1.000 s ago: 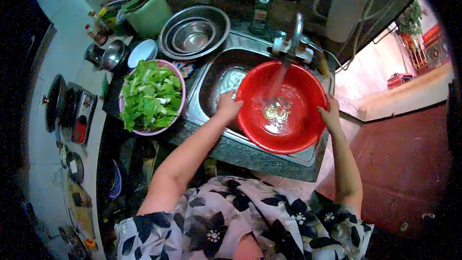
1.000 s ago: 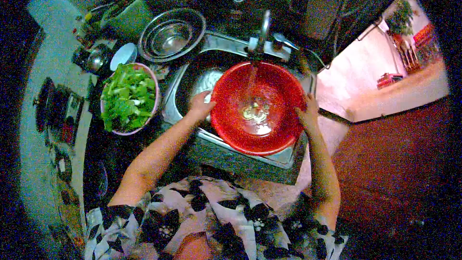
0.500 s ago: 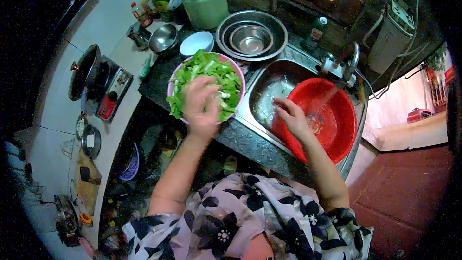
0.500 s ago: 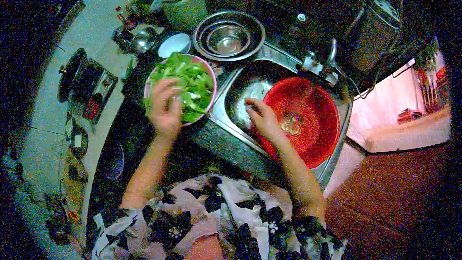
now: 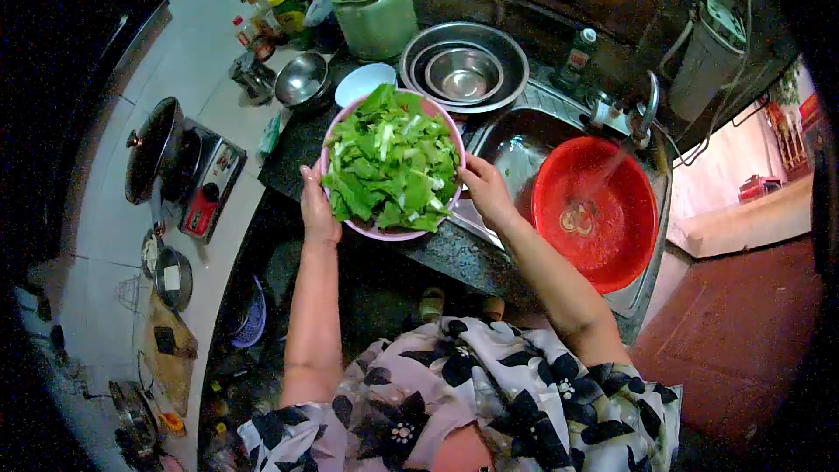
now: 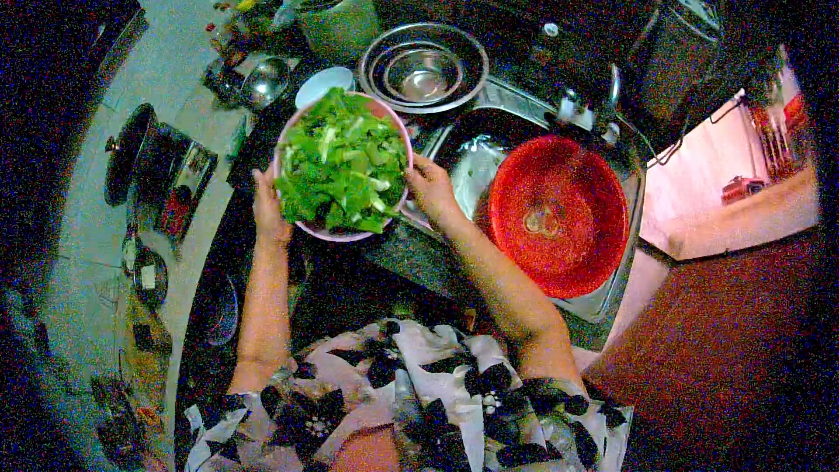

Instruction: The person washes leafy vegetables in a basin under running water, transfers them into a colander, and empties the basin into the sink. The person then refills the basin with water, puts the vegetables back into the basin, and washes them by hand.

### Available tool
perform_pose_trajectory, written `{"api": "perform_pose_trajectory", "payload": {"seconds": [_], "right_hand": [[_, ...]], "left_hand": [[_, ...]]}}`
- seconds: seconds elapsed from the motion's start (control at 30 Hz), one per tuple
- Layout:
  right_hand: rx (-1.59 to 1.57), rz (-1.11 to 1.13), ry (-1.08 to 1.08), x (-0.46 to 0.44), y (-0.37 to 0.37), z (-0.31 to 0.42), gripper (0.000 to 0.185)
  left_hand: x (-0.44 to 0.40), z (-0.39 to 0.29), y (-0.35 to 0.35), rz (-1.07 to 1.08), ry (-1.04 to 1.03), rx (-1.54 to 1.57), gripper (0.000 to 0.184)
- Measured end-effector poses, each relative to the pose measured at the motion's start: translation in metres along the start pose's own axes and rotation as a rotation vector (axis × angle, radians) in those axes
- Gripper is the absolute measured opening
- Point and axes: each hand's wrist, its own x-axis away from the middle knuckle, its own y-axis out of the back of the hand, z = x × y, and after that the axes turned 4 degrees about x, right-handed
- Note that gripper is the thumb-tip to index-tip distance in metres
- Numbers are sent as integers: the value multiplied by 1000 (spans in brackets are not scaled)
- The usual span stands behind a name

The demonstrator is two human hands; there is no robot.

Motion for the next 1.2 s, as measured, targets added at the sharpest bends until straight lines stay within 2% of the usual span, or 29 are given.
{"api": "perform_pose_trajectory", "payload": {"seconds": [0.07, 0.13, 0.2, 0.3, 0.33, 0.37, 0.43, 0.5, 0.53, 0.57, 0.63, 0.7, 0.73, 0.77, 0.83, 0.87, 0.93, 0.97, 1.0, 1.03, 1.07, 1.1, 1.13, 1.17, 1.2], "right_hand": [[-33, -14, -15, 13, 7, 9, 31], [-42, -90, 78, 36, 23, 29, 32], [-26, -189, 210, 50, 48, 31, 32], [158, -288, 227, 98, 105, 35, 31], [133, -318, 131, 121, 119, 41, 31], [106, -345, 29, 145, 132, 47, 31], [259, -375, 20, 174, 181, 21, 32], [376, -468, 57, 198, 233, -20, 33], [333, -453, -128, 216, 229, 13, 33], [100, -424, -142, 222, 255, -12, 33], [72, -456, -230, 237, 265, 2, 35], [22, -519, -362, 240, 290, -10, 41], [0, -539, -426, 238, 300, -16, 44], [28, -555, -414, 234, 307, -20, 47], [80, -607, -393, 230, 314, -23, 52], [153, -526, -459, 230, 320, -14, 58], [232, -540, -338, 228, 303, 21, 57], [275, -544, -275, 226, 300, 34, 56], [422, -537, -300, 223, 308, 38, 53], [442, -567, -226, 222, 317, 25, 52], [469, -586, -190, 222, 323, 34, 53], [495, -603, -159, 223, 327, 46, 55], [433, -702, -115, 225, 319, 68, 50], [469, -729, -195, 228, 320, 84, 48], [538, -705, -145, 227, 317, 80, 47]], "left_hand": [[9, -27, -41, 63, -25, 51, 66], [14, -40, -71, 143, -46, 73, 67], [22, -47, -106, 169, 18, 122, 69], [43, -38, -159, 332, 137, 145, 72], [50, -27, -171, 322, 214, 127, 73], [55, -14, -185, 402, 243, 226, 64], [57, 26, -183, 461, 479, 50, 60], [63, 47, -199, 695, 556, -137, 63], [66, 55, -205, 979, 455, -274, 75], [67, 74, -206, 1019, 410, -469, 85], [80, 91, -222, 1099, -42, -1083, 104], [84, 111, -249, 1033, 154, -1081, 112], [86, 120, -255, 983, 232, -1017, 108], [90, 126, -262, 898, 312, -997, 98], [87, 177, -252, 823, 253, -918, 77], [86, 177, -254, 815, 389, -796, 76], [83, 180, -263, 799, 654, -539, 74], [76, 206, -257, 794, 731, -579, 74], [74, 192, -268, 806, 885, -534, 75], [76, 183, -271, 826, 998, -509, 75], [77, 178, -273, 788, 975, -442, 75], [81, 165, -281, 830, 944, -439, 74], [87, 151, -293, 869, 911, -436, 74], [93, 144, -297, 909, 878, -435, 74], [104, 153, -294, 967, 842, -394, 71]]}}
